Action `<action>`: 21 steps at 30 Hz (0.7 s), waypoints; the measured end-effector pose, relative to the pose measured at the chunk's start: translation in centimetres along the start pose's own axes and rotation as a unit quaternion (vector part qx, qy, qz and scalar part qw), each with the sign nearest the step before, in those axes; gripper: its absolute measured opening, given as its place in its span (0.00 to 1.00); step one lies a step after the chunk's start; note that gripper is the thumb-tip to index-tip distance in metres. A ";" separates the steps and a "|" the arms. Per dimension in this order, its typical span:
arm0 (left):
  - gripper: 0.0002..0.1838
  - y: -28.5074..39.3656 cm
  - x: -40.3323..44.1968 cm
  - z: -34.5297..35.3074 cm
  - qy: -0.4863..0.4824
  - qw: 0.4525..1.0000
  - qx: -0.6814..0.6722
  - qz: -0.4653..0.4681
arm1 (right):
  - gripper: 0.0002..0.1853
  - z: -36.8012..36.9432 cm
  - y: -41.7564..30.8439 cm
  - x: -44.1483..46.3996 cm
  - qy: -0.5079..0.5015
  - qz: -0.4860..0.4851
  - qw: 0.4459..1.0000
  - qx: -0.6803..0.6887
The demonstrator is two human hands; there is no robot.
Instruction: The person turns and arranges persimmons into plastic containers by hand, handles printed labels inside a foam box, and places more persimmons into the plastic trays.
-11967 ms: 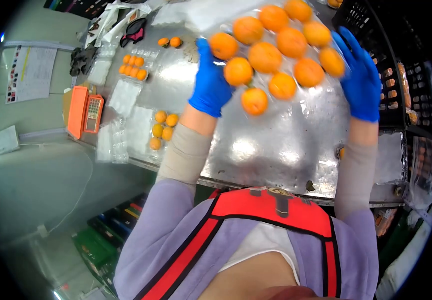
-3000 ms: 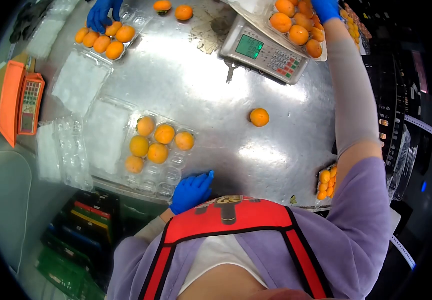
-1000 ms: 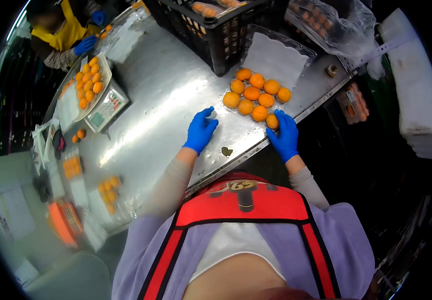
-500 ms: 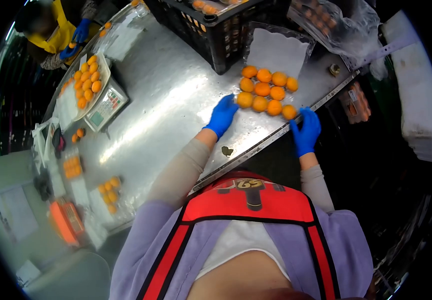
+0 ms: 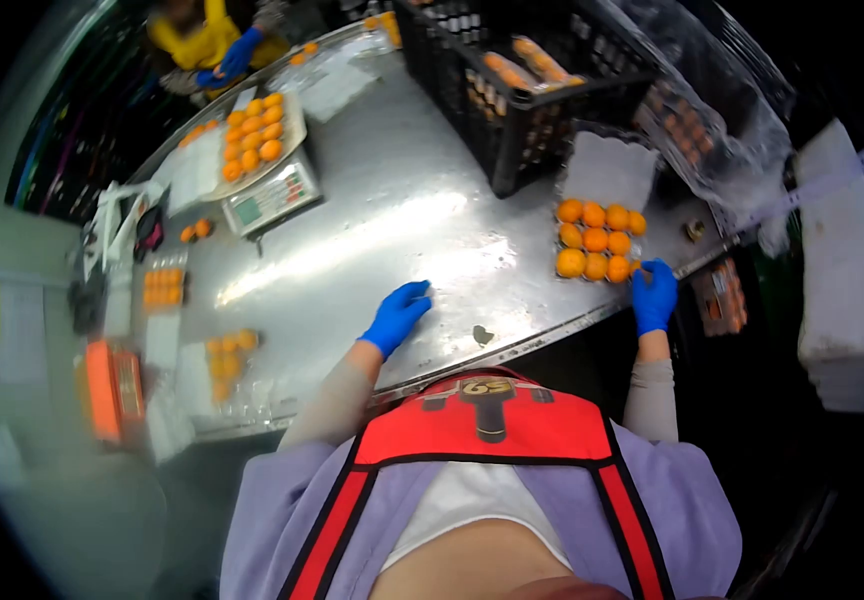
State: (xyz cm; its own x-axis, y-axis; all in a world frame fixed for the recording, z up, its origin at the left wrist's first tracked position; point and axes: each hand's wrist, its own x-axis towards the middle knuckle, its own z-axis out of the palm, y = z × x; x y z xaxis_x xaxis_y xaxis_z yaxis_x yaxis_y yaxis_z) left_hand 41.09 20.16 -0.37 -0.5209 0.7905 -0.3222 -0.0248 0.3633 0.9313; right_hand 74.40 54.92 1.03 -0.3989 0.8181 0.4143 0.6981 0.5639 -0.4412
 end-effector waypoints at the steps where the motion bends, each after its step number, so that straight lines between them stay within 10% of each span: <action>1: 0.23 -1.3 -2.0 -1.9 0.053 0.999 0.008 0.006 | 0.10 -0.2 -0.8 1.4 0.019 -0.018 0.998 0.057; 7: 0.19 -5.0 -12.4 -6.9 0.265 0.961 -0.068 -0.049 | 0.12 -2.1 -15.9 16.7 0.053 -0.217 0.913 0.340; 12: 0.21 -4.5 -17.0 -5.9 0.307 0.950 -0.025 -0.055 | 0.20 9.2 -20.7 34.9 -0.083 -0.312 0.945 0.046; 21: 0.23 -4.0 -23.9 -5.5 0.389 0.917 -0.014 -0.084 | 0.27 13.6 -21.8 41.2 -0.397 -0.060 0.857 -0.323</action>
State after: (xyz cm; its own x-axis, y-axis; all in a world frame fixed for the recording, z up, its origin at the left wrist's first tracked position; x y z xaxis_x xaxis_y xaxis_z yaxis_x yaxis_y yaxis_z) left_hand 48.91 -2.91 4.59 -0.9586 0.1287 -0.2539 -0.1777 0.4264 0.8869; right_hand 34.64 77.84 16.90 -0.5908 0.7221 -0.3598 0.7044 0.6792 0.2062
